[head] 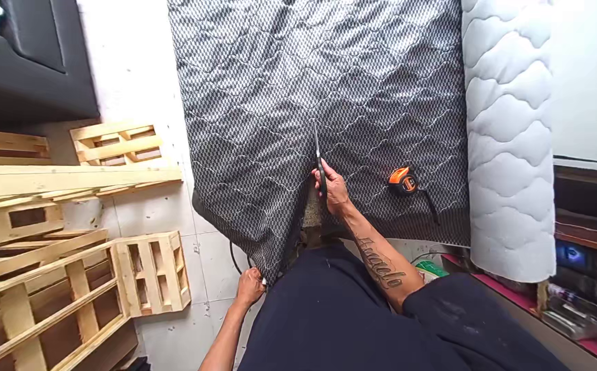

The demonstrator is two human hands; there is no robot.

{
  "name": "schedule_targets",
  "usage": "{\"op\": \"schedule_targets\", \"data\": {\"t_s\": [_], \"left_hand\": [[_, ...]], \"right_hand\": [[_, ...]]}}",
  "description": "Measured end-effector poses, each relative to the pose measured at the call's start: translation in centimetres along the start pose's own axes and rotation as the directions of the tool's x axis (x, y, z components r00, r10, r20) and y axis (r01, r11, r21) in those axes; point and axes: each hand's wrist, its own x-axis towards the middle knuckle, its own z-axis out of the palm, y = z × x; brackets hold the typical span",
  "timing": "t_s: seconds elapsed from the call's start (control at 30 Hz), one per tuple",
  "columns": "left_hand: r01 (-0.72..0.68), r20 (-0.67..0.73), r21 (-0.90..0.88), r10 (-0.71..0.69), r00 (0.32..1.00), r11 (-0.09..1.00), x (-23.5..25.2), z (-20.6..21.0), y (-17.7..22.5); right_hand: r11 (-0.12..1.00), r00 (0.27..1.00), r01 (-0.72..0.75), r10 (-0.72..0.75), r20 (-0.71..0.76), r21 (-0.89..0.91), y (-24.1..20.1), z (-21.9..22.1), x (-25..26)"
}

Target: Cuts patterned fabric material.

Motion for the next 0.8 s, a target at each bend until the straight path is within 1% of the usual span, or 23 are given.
{"op": "schedule_targets", "data": {"t_s": [0.1,0.23,0.27,0.3,0.33,0.37,0.4,0.43,0.47,0.5,0.53,0.57,0.6,0.63,0.67,0.7,0.73,0.8], "left_hand": [[0.032,0.042,0.038,-0.033,0.999,0.999,0.6,-0.7,0.4],[0.041,0.066,0.070,-0.045,0.997,0.997,0.9,-1.8,1.0],[0.050,0.095,0.081,-0.058,0.994,0.995,0.9,-1.9,1.0],[0.070,0.155,0.105,-0.086,0.984,0.992,1.0,-2.4,1.2],[0.093,0.236,0.133,-0.122,0.964,0.987,1.2,-3.2,1.4],[0.127,0.327,0.169,-0.178,0.928,0.977,1.3,-4.4,1.8],[0.168,0.389,0.204,-0.238,0.890,0.964,1.3,-6.0,2.4],[0.209,0.400,0.221,-0.284,0.871,0.953,1.2,-8.0,3.0],[0.233,0.344,0.195,-0.289,0.893,0.953,0.9,-10.2,3.8],[0.224,0.219,0.111,-0.243,0.945,0.968,0.8,-12.3,4.4],[0.175,0.054,-0.003,-0.174,0.983,0.985,1.1,-14.1,5.0],[0.103,-0.099,-0.099,-0.113,0.989,0.990,1.9,-15.6,5.6],[0.026,-0.213,-0.166,-0.062,0.975,0.986,3.3,-16.9,6.2],[-0.025,-0.270,-0.206,-0.032,0.962,0.978,5.2,-18.1,6.6],[-0.027,-0.256,-0.236,-0.035,0.966,0.971,7.3,-19.1,6.9],[0.015,-0.188,-0.254,-0.065,0.980,0.967,9.5,-20.0,7.1],[0.084,-0.102,-0.265,-0.115,0.988,0.961,11.5,-20.6,7.2],[0.238,0.011,-0.315,-0.247,0.969,0.919,14.4,-21.0,7.3]], "right_hand": [[1.000,1.000,-0.004,0.004,-0.004,0.008,-1.3,0.5,1.9],[0.999,0.999,0.034,-0.034,0.005,-0.015,-1.3,0.0,2.4],[1.000,1.000,0.026,-0.026,0.005,-0.012,-1.5,0.0,2.8],[1.000,1.000,0.013,-0.013,0.005,0.000,-1.8,0.2,3.3],[1.000,1.000,-0.001,0.001,0.003,0.015,-2.3,0.5,4.0],[1.000,1.000,-0.012,0.012,-0.005,0.028,-2.8,0.7,4.7],[0.999,1.000,-0.020,0.020,-0.010,0.036,-3.3,0.9,5.3],[0.999,1.000,-0.023,0.023,-0.016,0.036,-3.6,1.0,5.7],[0.999,1.000,-0.021,0.022,-0.018,0.025,-3.6,0.8,5.8],[1.000,1.000,-0.013,0.014,-0.017,0.010,-3.6,0.7,5.8],[1.000,1.000,-0.006,0.006,-0.018,0.001,-3.5,0.6,5.7],[1.000,1.000,0.001,-0.001,-0.019,-0.002,-3.4,0.5,5.8],[1.000,1.000,0.005,-0.005,-0.018,0.001,-3.5,0.6,6.0],[1.000,1.000,0.004,-0.004,-0.017,0.008,-3.8,0.7,6.5],[1.000,1.000,-0.003,0.003,-0.019,0.019,-4.2,1.0,7.2],[1.000,1.000,-0.011,0.012,-0.024,0.025,-4.8,1.3,7.9],[0.999,0.999,-0.015,0.016,-0.031,0.030,-5.3,1.5,8.6],[1.000,0.999,-0.009,0.009,-0.037,0.023,-5.9,1.8,9.4]]}}
